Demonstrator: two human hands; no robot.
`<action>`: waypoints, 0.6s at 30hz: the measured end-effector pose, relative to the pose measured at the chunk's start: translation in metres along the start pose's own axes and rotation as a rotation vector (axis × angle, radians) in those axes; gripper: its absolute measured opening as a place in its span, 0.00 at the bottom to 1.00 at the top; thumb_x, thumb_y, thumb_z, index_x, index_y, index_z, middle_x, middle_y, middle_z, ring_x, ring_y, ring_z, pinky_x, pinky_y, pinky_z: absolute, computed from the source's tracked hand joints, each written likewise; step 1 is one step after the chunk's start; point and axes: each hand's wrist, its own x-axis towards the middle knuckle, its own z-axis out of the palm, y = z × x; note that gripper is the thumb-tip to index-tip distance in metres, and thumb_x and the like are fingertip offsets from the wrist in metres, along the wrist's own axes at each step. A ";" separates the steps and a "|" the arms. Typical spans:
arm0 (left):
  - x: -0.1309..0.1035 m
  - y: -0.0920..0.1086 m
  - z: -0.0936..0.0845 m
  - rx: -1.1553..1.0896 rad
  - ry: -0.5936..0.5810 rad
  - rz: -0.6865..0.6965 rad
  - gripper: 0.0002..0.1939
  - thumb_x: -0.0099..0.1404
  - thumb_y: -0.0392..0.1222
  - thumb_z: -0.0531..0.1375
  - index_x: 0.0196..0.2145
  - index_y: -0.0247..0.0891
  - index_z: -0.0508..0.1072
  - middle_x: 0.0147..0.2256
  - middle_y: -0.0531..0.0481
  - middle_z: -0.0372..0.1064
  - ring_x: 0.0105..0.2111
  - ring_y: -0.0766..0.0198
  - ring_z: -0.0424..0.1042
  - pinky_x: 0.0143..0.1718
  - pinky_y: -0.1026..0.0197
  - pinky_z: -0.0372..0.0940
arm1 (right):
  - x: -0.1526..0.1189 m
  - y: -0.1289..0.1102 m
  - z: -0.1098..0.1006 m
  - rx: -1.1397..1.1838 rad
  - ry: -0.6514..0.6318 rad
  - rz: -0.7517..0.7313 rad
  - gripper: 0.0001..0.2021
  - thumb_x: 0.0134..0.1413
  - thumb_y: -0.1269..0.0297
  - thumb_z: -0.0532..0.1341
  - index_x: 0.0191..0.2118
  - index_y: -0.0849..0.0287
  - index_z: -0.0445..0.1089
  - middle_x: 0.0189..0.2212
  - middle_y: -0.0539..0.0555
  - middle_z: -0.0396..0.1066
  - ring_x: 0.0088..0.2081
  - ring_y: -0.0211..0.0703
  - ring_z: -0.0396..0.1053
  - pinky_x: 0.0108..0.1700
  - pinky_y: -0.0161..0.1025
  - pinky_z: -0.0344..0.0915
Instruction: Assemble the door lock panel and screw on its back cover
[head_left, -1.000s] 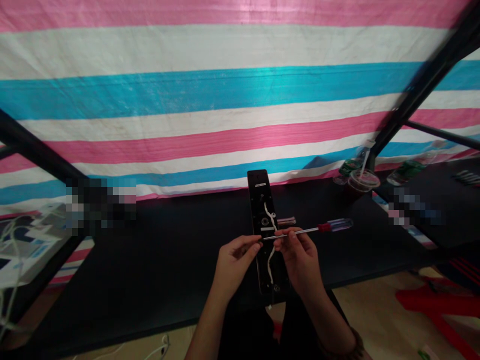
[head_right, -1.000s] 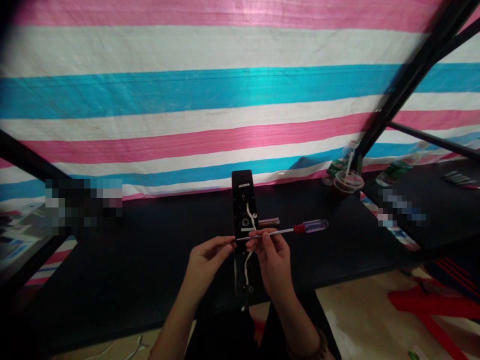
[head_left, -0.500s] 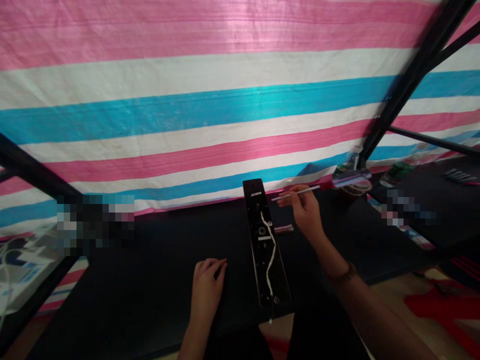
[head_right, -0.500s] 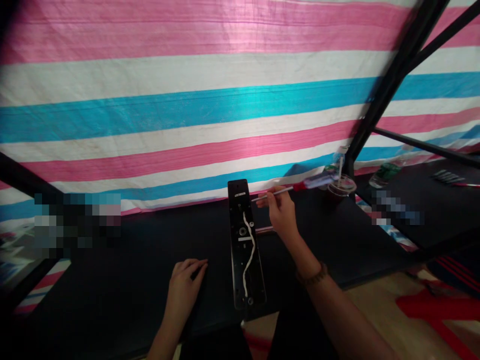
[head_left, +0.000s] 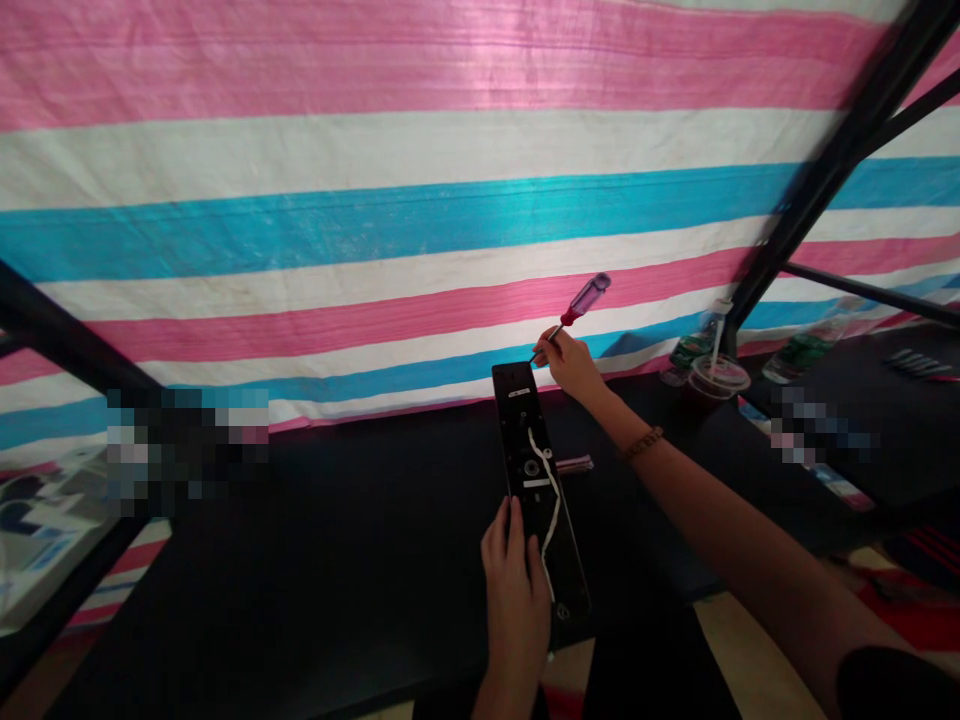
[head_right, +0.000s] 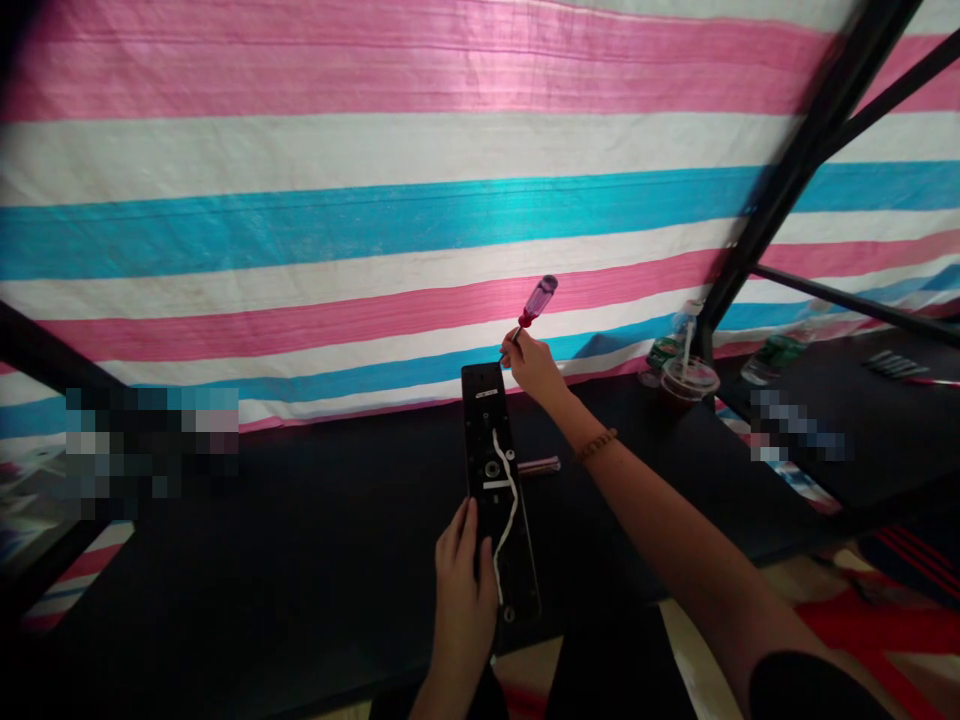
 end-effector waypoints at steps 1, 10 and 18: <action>-0.003 -0.001 0.004 -0.010 -0.009 0.004 0.24 0.75 0.41 0.51 0.66 0.42 0.64 0.64 0.40 0.65 0.62 0.52 0.64 0.61 0.44 0.64 | 0.002 -0.001 0.000 -0.024 -0.022 0.002 0.07 0.67 0.60 0.54 0.37 0.54 0.62 0.30 0.51 0.76 0.29 0.40 0.77 0.36 0.37 0.74; -0.006 -0.013 0.005 -0.008 -0.044 0.068 0.24 0.76 0.40 0.50 0.67 0.43 0.63 0.67 0.41 0.61 0.60 0.52 0.64 0.60 0.42 0.66 | 0.031 -0.025 0.000 -0.234 -0.209 0.017 0.06 0.60 0.74 0.58 0.32 0.58 0.68 0.26 0.52 0.76 0.26 0.40 0.74 0.34 0.35 0.67; -0.006 -0.011 0.003 -0.010 -0.066 0.051 0.24 0.76 0.40 0.50 0.67 0.43 0.63 0.68 0.42 0.59 0.59 0.52 0.65 0.60 0.42 0.65 | 0.040 -0.032 0.004 -0.296 -0.207 0.018 0.07 0.59 0.72 0.60 0.30 0.61 0.73 0.21 0.52 0.74 0.28 0.43 0.74 0.34 0.35 0.64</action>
